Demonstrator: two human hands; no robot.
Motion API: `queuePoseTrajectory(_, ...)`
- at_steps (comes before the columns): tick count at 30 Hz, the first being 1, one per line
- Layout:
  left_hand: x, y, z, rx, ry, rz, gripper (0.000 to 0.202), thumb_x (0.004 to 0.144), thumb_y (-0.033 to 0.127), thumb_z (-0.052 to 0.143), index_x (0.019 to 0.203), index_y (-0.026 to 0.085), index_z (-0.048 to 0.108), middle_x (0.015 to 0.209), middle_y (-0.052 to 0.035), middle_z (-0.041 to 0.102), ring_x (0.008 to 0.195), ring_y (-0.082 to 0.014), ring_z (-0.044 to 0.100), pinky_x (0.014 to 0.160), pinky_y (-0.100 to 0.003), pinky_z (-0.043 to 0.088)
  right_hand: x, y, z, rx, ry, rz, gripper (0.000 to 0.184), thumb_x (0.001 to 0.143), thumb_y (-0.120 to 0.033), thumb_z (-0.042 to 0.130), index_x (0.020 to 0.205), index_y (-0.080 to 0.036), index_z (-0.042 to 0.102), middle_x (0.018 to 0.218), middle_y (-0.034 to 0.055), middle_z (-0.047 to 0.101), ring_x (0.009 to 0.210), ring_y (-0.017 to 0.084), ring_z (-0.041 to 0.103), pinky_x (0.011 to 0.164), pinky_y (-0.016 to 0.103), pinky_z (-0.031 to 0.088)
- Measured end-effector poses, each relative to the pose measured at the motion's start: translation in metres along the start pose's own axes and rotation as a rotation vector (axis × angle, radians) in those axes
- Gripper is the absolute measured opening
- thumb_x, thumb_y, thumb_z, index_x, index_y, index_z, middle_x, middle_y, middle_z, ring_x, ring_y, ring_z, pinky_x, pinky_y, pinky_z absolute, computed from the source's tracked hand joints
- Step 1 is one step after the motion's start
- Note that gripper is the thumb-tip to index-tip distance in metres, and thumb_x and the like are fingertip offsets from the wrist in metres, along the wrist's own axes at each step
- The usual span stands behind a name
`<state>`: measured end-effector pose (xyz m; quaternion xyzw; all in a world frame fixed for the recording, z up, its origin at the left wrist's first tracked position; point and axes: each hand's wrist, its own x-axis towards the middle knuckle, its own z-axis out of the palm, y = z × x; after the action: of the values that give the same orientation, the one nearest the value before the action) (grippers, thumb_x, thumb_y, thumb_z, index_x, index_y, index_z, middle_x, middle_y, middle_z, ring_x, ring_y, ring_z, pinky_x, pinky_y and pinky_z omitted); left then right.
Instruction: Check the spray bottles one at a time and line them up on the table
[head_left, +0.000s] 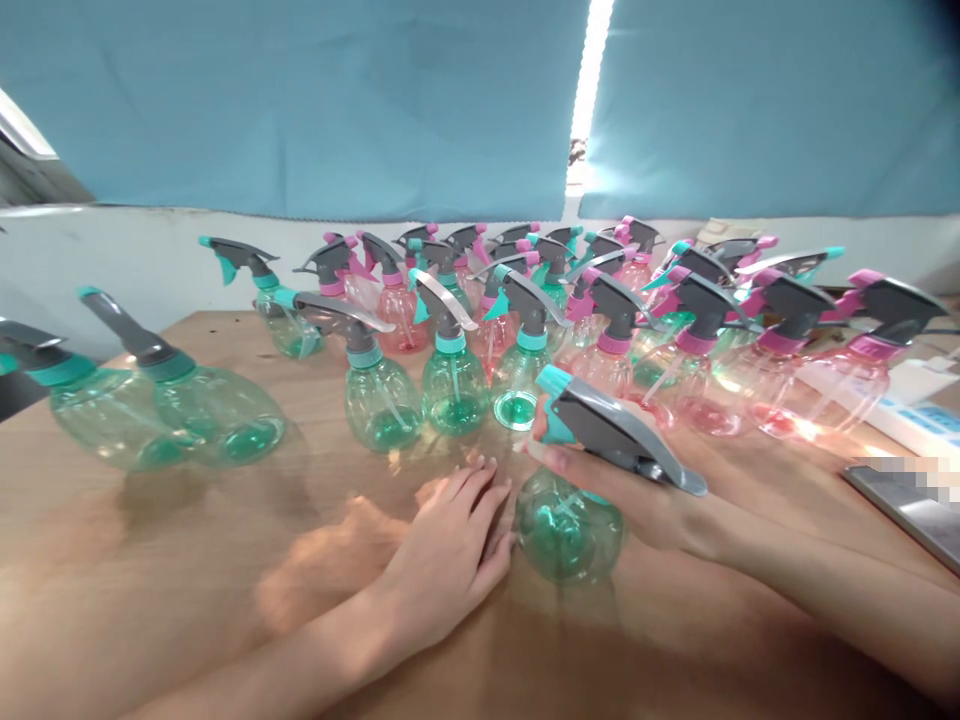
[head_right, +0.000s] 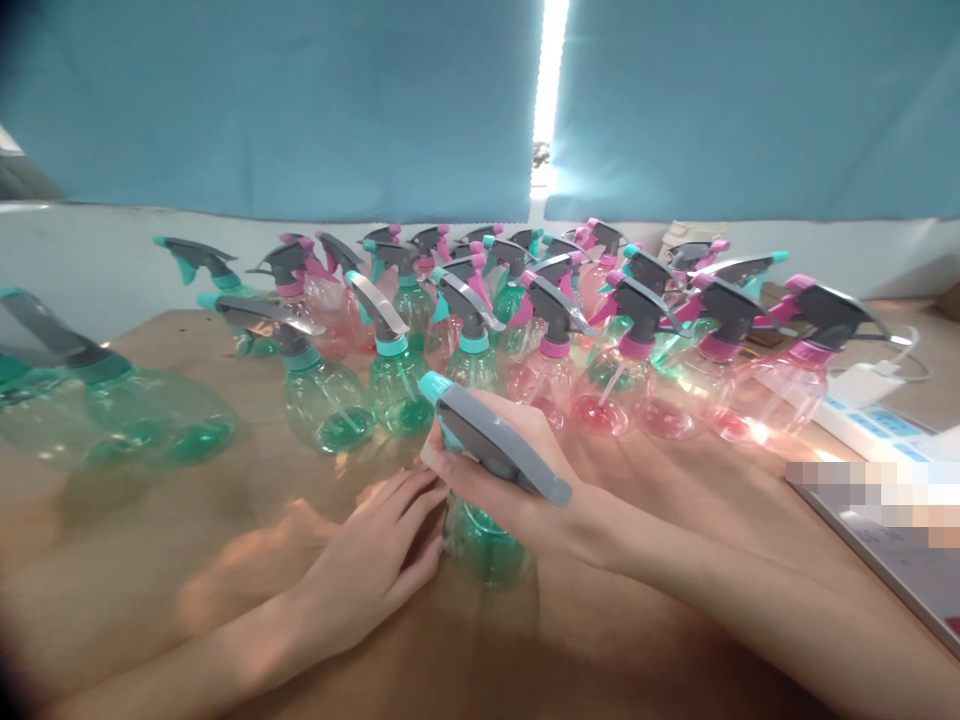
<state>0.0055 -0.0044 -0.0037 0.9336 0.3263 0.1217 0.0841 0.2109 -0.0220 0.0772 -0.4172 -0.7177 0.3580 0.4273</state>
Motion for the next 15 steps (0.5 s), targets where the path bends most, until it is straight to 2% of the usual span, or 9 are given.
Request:
queuePoseTrajectory(3,-0.0003,-0.0008,0.0005,0.018,0.01,0.001,0.038,0.094,0.021,0.05,0.13,0.012,0.051,0.139,-0.018,0.051,0.132,-0.0336,0.045,0.106,-0.053,0.04,0.0012,-0.0007,0.0003,0.038,0.011,-0.001,0.021,0.09,-0.031,0.055,0.073,-0.024,0.044,0.064,-0.005,0.043,0.055,0.011,0.039,0.049,0.024,0.035)
queuePoseTrajectory(6,-0.0002,-0.0007,0.0002,0.021,0.009,0.004,0.037,0.094,0.021,0.051,0.129,0.01,0.051,0.138,-0.0189,0.051,0.132,-0.0342,0.044,0.107,-0.053,0.039,0.001,0.0003,0.0015,0.022,0.034,-0.022,0.017,0.088,-0.032,0.055,0.074,-0.024,0.048,0.064,-0.0048,0.045,0.055,0.011,0.042,0.051,0.025,0.037)
queuePoseTrajectory(9,0.0002,0.0006,-0.001,0.013,0.022,0.001,0.037,0.094,0.02,0.049,0.129,0.011,0.051,0.137,-0.0175,0.052,0.132,-0.0331,0.044,0.108,-0.052,0.039,-0.0002,0.0014,0.0048,0.038,0.052,0.021,0.008,0.088,-0.033,0.057,0.091,-0.026,0.058,0.066,-0.0046,0.051,0.056,0.012,0.049,0.053,0.026,0.043)
queuePoseTrajectory(11,0.0003,0.0014,-0.0017,0.01,0.029,-0.004,0.037,0.093,0.018,0.049,0.129,0.012,0.051,0.136,-0.0166,0.053,0.132,-0.0321,0.045,0.108,-0.05,0.039,-0.0006,0.0011,0.0074,0.063,0.059,0.047,0.016,0.088,-0.031,0.055,0.103,-0.027,0.061,0.069,-0.0038,0.056,0.061,0.014,0.057,0.058,0.027,0.049)
queuePoseTrajectory(15,-0.0003,0.0012,0.0001,0.009,0.042,0.002,0.037,0.093,0.018,0.051,0.129,0.011,0.051,0.135,-0.0177,0.053,0.13,-0.0327,0.046,0.107,-0.05,0.04,-0.0008,0.0009,0.01,0.062,0.088,0.045,0.025,0.087,-0.032,0.056,0.11,-0.027,0.064,0.077,-0.0001,0.065,0.067,0.017,0.064,0.071,0.035,0.056)
